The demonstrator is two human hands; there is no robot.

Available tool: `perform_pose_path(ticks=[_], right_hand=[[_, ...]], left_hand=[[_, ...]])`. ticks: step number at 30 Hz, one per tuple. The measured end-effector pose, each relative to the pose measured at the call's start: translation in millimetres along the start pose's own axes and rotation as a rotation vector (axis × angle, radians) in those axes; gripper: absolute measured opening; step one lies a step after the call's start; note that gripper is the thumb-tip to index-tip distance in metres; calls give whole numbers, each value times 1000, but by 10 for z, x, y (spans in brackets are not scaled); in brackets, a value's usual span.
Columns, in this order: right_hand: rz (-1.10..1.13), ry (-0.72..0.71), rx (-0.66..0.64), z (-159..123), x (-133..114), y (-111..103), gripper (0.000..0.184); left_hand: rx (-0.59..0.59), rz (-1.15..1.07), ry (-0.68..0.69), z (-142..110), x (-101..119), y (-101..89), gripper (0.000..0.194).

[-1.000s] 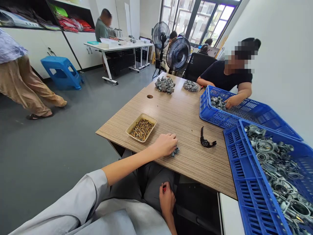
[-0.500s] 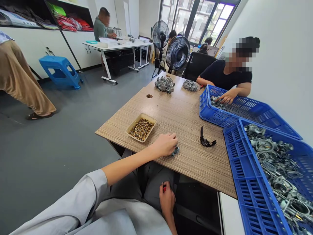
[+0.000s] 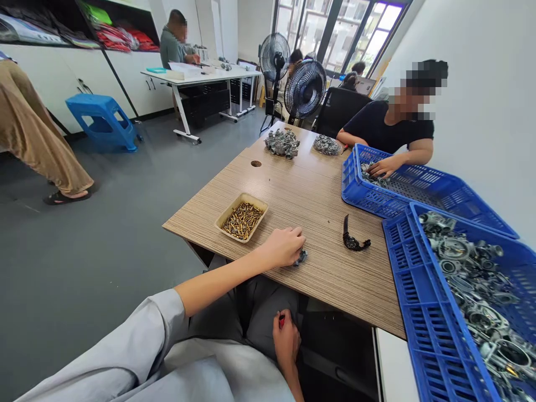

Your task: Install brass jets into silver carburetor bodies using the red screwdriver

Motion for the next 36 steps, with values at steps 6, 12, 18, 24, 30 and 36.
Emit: perform_pose_path(ticks=[6,12,18,24,30,36], right_hand=[[-6,6,6,-5,-11,-7,34],[-18,10,5,-3,-13,-14,36],[-13,15,-18,-2,-37,-41,37],[-21,25,-57,-1,-35,-35,39],[-35,29,-42,1,-31,-43,37],[-49,31,-30,10,-37,-58,35]], left_hand=[[-6,-4,16,-2,6,8,24],[12,6,11,9,-14,24,24],[2,-2,17,10,-16,35,23],[16,-6,18,7,-25,37,24],[-3,-3,27,-4,-19,9,23],[-23,-18,40,-7,-15,16,22]])
Point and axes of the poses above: each hand's wrist, its own z-axis towards the middle knuckle, its own y-axis out of the palm, x = y × z, the point moved 5 cm from there along z, towards the middle knuckle, and after that the axes turned 9 degrees about -z, right-handed, at the moved point
